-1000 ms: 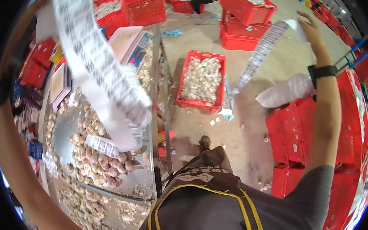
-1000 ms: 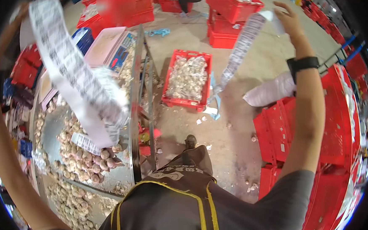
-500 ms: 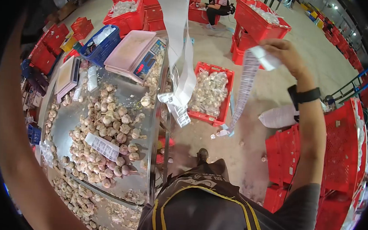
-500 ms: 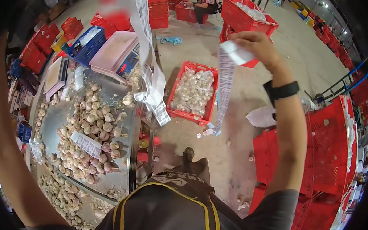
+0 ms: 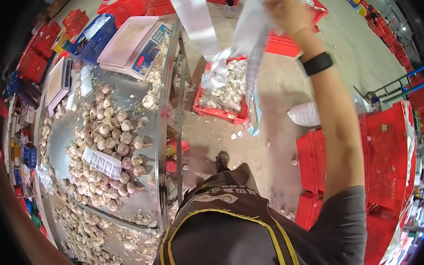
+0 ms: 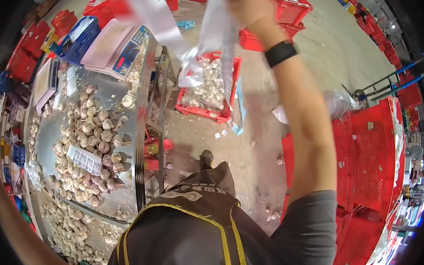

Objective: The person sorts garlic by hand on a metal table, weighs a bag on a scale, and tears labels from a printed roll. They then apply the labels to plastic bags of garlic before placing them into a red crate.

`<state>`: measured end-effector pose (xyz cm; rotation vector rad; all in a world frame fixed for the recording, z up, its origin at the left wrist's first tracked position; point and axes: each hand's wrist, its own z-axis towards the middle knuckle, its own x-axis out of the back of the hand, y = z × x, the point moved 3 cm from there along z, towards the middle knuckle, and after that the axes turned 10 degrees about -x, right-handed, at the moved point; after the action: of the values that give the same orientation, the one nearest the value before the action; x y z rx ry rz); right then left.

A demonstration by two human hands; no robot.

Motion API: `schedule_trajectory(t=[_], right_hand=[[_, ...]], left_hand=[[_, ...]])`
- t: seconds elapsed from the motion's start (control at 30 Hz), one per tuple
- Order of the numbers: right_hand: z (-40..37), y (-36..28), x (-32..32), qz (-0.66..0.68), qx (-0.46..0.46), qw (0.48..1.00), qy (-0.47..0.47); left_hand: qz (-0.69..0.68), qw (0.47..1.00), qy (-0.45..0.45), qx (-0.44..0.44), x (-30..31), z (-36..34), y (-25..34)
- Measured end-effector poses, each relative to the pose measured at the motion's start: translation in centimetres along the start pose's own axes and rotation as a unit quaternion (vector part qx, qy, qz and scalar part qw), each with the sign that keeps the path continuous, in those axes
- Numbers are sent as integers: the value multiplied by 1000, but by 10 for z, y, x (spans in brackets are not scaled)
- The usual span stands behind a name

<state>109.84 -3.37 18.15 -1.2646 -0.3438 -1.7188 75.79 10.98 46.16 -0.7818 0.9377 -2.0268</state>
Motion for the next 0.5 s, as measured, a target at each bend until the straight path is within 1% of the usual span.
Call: schedule_trajectory(t=[0.03, 0.07, 0.1, 0.13, 0.17, 0.2, 0.23, 0.27, 0.3, 0.33, 0.37, 0.4, 0.43, 0.5], right_hand=[[17, 15, 32, -35, -34, 992, 116], [22, 27, 71, 36, -21, 980, 193], [24, 37, 103, 108, -5, 957, 271], [26, 35, 114, -83, 77, 971, 213], [27, 37, 122, -272, 145, 940, 148], [34, 55, 146, -274, 122, 931, 207], [40, 70, 171, -279, 100, 918, 264], [31, 72, 207, -178, 72, 911, 366], [21, 72, 241, -75, 49, 885, 457], [22, 73, 255, -173, 44, 899, 401], [21, 76, 266, -268, 32, 902, 338], [12, 75, 278, -205, 67, 897, 385], [7, 77, 294, -217, 61, 892, 392], [-1, 88, 331, -185, -13, 875, 448]], left_hand=[[1, 1000, -24, 2, -9, -15, -1], [-9, 998, -54, 11, -20, -34, 0], [-44, 993, -102, 48, -32, -66, 17], [-75, 982, -148, 86, -43, -99, 33], [-123, 966, -194, 117, -62, -129, 32], [-166, 945, -239, 150, -81, -158, 31], [-171, 932, -251, 198, -56, -144, 67], [-199, 920, -260, 218, -70, -168, 70], [-230, 904, -270, 238, -85, -193, 72], [-257, 887, -281, 260, -86, -196, 82], [-283, 871, -291, 277, -87, -196, 91], [-295, 871, -274, 283, -92, -201, 97], [-306, 870, -257, 290, -96, -205, 100], [-321, 866, -247, 292, -102, -204, 111]])
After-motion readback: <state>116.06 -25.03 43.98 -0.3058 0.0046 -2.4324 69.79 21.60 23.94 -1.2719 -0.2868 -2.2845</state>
